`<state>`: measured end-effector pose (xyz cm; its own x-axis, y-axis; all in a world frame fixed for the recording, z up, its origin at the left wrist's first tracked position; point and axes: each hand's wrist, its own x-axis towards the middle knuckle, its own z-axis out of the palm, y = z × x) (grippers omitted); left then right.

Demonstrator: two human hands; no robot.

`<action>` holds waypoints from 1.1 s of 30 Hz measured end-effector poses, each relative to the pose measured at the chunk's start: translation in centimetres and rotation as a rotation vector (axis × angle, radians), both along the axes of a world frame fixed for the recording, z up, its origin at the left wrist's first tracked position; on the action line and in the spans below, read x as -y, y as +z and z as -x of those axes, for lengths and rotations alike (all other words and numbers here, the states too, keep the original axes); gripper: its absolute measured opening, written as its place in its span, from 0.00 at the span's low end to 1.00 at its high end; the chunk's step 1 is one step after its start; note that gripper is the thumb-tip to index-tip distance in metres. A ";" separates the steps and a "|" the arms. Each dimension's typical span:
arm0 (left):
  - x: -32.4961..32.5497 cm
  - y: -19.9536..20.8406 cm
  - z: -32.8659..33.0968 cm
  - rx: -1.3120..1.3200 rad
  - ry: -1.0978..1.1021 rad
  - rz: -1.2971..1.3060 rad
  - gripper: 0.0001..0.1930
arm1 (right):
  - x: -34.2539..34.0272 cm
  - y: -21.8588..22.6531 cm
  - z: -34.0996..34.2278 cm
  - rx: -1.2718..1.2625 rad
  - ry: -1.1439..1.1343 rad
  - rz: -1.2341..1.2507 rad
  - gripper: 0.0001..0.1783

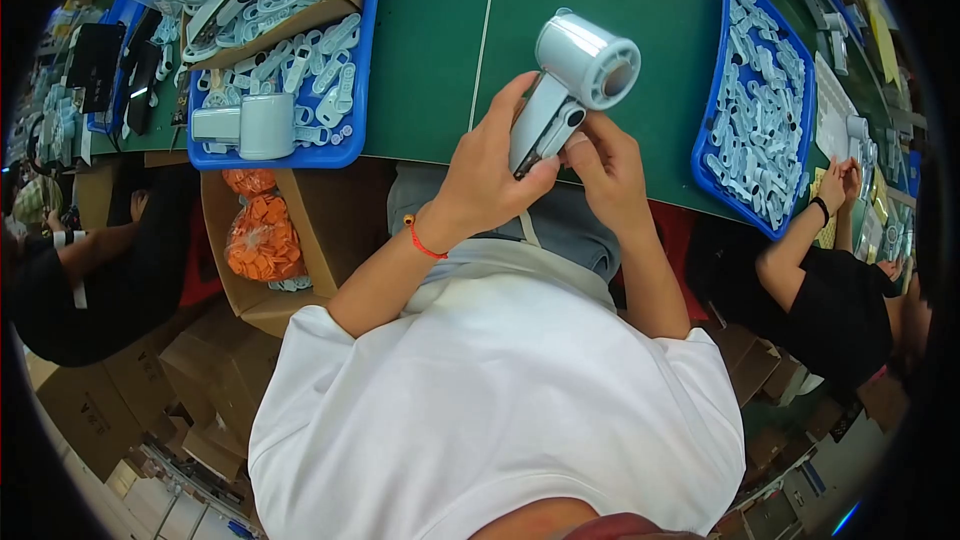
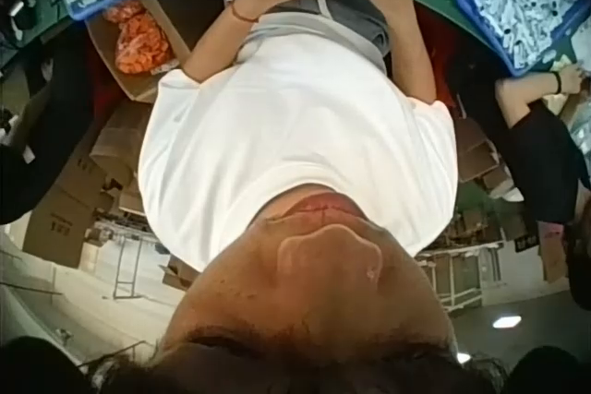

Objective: Assembling small blue and white hair dryers on a manufacturing production line.

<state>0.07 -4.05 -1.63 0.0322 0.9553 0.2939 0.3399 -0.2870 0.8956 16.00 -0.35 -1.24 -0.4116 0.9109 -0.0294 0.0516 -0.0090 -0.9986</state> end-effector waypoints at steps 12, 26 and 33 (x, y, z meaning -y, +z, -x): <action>-0.1 0.0 0.9 -0.054 -0.053 0.043 0.27 | 1.5 -0.1 1.8 -0.187 -0.083 0.025 0.35; 0.7 -0.6 0.6 0.394 0.021 0.276 0.13 | 1.7 -1.4 1.1 0.090 -0.045 -0.245 0.16; -1.2 -0.1 -0.1 0.348 0.067 0.231 0.13 | 0.1 -0.2 1.6 -0.297 -0.234 -0.124 0.33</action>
<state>0.15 -2.82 -1.73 -0.0956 0.9939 0.0543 0.0165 -0.0530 0.9985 14.38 -0.46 -1.40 -0.1668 0.9702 0.1755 -0.2291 0.1350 -0.9640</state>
